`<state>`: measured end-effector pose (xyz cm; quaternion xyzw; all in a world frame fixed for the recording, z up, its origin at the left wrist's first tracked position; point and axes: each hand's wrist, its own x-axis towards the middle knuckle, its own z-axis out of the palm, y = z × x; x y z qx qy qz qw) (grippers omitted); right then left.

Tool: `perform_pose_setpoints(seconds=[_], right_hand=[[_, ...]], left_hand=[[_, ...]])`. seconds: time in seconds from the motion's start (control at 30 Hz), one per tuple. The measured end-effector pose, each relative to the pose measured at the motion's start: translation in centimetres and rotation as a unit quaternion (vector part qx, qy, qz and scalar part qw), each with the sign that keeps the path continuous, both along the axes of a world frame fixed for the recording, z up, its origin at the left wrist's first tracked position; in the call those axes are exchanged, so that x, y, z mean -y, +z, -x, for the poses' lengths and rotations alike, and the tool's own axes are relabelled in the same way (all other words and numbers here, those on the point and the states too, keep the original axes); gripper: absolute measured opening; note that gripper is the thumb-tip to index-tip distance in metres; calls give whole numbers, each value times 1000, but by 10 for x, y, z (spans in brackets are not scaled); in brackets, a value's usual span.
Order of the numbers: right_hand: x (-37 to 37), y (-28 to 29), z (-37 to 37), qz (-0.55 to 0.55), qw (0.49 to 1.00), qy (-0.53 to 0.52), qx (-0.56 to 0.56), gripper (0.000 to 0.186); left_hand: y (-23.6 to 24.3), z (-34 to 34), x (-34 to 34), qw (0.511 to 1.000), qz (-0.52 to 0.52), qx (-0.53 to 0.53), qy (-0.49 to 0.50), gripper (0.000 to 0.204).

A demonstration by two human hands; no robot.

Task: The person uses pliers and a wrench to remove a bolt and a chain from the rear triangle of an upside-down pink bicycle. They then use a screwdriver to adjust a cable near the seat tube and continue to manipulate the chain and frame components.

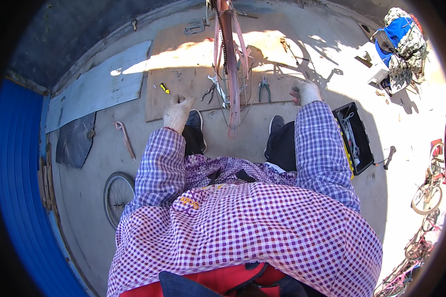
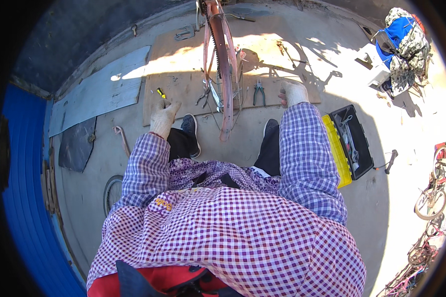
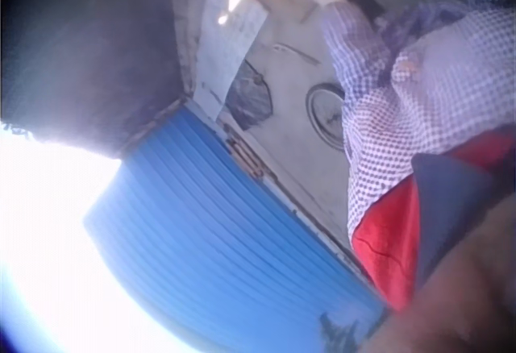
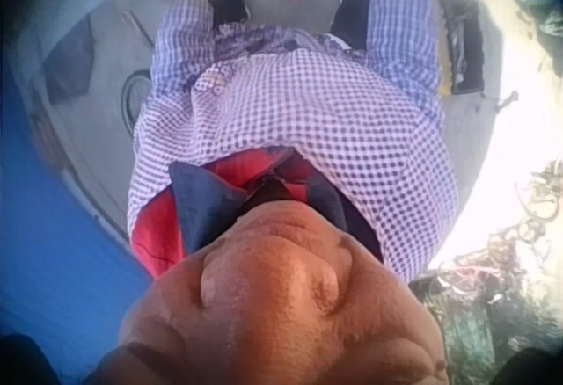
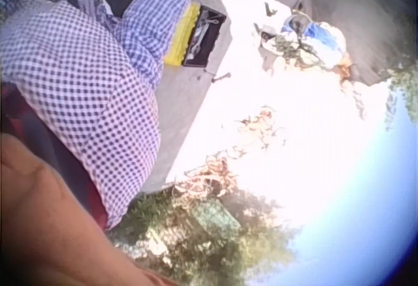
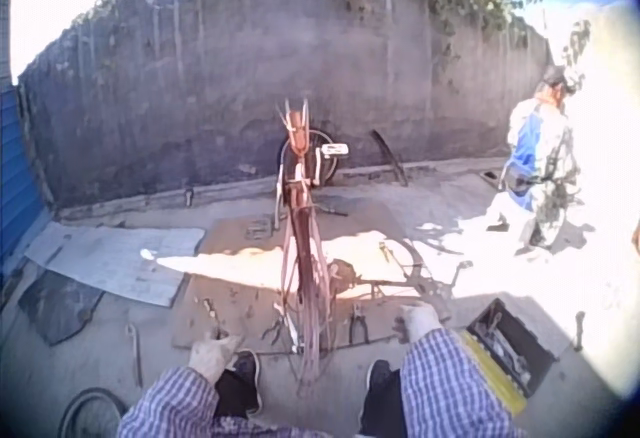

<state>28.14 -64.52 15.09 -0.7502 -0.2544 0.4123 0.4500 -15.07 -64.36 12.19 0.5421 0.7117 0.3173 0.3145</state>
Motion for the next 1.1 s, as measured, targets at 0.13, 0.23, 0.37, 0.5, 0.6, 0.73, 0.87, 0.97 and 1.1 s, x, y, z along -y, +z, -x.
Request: perform_pose_setpoints(seconds=[0.13,0.23,0.37,0.5,0.6,0.73,0.87,0.97,1.1], right_hand=[[0,3,5,-3,1000,17,16,39],[2,7,9,-10,999,41,26,39],[7,14,14,-41,997,56,36,35],[9,21,19,-53,997,47,42,35],[8,25,24,-87,993,58,56,37],[-4,44,35,-152,988,32,11,38],[-14,70,52,-265,963,48,-26,35],[0,78,68,-338,937,82,-32,36],[44,89,86,-319,946,31,-49,36]], left_hand=[[0,-4,-1,998,-50,-25,-28,34],[-3,-7,-4,998,-63,-9,-29,36],[-3,-9,-6,999,-21,-8,-35,41],[5,-12,-1,999,-13,-1,-43,38],[15,-20,5,994,-18,-76,-80,36],[26,-40,16,979,6,-145,-144,38],[25,-68,33,968,36,-125,-213,37],[13,-90,32,958,47,-121,-255,43],[-20,-102,14,938,62,-173,-294,42]])
